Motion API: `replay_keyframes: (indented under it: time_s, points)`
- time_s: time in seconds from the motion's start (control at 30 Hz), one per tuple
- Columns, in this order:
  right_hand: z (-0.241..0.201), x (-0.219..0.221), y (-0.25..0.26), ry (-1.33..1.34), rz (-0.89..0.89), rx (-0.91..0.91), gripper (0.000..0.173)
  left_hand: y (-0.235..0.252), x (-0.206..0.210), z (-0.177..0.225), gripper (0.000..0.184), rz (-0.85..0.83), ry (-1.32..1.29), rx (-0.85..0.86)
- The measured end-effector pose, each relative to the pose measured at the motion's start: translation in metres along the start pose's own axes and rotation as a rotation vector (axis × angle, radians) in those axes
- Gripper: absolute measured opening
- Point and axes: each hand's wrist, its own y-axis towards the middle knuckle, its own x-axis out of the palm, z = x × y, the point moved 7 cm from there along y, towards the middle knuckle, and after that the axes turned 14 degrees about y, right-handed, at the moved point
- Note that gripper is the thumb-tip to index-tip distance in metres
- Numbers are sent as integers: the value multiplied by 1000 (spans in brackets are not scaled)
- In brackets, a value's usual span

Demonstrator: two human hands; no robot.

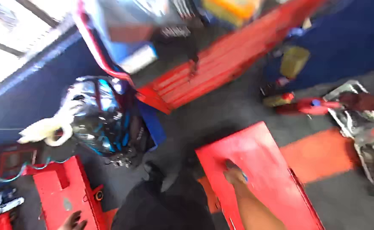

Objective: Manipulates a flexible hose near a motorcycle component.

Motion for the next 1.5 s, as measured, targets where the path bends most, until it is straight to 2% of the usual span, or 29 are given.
replay_keyframes:
  time_s: [0.07, 0.17, 0.27, 0.33, 0.43, 0.53, 0.67, 0.77, 0.87, 0.93, 1.1, 1.27, 1.4, 1.5]
  points:
    - [-80, 3, -17, -136, -108, -91, 55, 1, -6, 12, 66, 102, -82, -20]
    - [-237, 6, -77, -230, -148, -422, 58, 13, -37, 26, 64, 382, -314, 23]
    - [-407, 14, -178, -244, -175, -836, 53, 32, -113, 43, 65, 639, -445, 109]
    - [-498, 27, -241, -282, -133, -1071, 48, 47, -171, 50, 66, 749, -484, 174]
    - [-606, 50, -306, -318, 15, -1284, 54, 78, -245, 62, 74, 804, -422, 299]
    - [-676, 79, -327, -383, 96, -1349, 70, 109, -290, 85, 76, 725, -208, 437]
    - [-719, 111, -320, -531, 52, -1251, 68, 130, -306, 113, 70, 615, -108, 570]
    - [-735, 123, -306, -635, -4, -1223, 49, 138, -307, 128, 58, 549, -85, 643]
    - [-747, 120, -296, -669, -2, -1291, 36, 127, -310, 128, 51, 563, -131, 660]
    - [-754, 110, -296, -650, -7, -1343, 37, 103, -320, 122, 52, 635, -187, 619]
    - [-769, 93, -280, -681, -145, -1358, 34, 39, -338, 110, 57, 910, -335, 375]
    - [-780, 87, -269, -590, -296, -1359, 27, 4, -330, 116, 63, 979, -515, -32]
    - [-783, 87, -272, -511, -400, -1460, 26, -10, -317, 106, 62, 930, -720, -390]
    - [-790, 96, -266, -526, -468, -1487, 28, -22, -316, 104, 59, 946, -733, -512]
